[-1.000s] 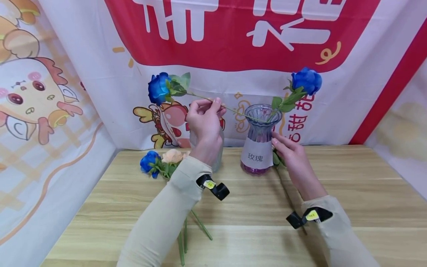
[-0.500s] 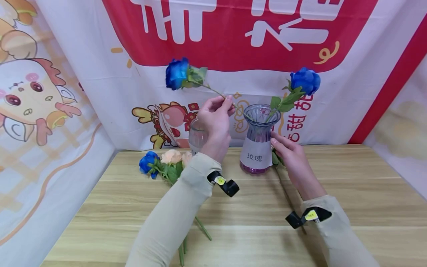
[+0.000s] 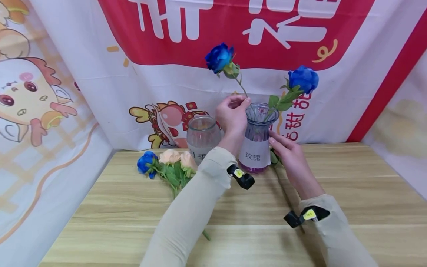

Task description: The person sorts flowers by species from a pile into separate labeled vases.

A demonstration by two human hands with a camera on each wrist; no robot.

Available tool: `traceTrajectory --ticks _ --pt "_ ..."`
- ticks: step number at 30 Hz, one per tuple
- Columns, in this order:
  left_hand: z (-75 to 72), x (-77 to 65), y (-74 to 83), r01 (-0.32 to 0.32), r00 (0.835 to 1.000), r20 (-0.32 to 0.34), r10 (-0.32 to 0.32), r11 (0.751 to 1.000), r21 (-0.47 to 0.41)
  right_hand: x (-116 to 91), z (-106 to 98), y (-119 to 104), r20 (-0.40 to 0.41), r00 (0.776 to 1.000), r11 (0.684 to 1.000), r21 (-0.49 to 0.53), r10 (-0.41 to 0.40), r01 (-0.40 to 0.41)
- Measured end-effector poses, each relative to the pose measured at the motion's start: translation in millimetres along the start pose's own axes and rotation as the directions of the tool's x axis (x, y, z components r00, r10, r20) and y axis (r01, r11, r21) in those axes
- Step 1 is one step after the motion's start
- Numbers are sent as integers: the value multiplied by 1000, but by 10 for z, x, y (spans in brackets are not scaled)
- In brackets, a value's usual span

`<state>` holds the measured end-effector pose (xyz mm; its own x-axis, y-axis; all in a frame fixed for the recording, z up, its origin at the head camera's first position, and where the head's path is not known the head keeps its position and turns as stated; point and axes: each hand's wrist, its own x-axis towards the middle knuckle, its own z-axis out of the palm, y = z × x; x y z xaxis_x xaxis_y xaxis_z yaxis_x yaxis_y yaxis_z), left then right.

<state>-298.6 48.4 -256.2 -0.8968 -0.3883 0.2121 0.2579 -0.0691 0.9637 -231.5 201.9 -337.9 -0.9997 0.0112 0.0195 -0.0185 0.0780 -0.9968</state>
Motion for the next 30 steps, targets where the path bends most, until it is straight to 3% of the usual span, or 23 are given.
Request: traceTrajectory --ticks 9,16,22,30 --pt "3 -81 -44 -90 992 101 70 974 208 2 20 -26 3 1000 1000 -4 14 -14" --pt "-21 -139 -58 -137 986 125 109 959 250 -10 -6 -22 5 1000 1000 -4 20 -20" --pt "-158 -190 -50 -137 984 140 106 962 236 8 11 -18 10 1000 1000 4 0 0" --pt "-401 -273 6 -97 985 152 85 993 70 9 -11 -9 24 1000 1000 -11 21 -21"
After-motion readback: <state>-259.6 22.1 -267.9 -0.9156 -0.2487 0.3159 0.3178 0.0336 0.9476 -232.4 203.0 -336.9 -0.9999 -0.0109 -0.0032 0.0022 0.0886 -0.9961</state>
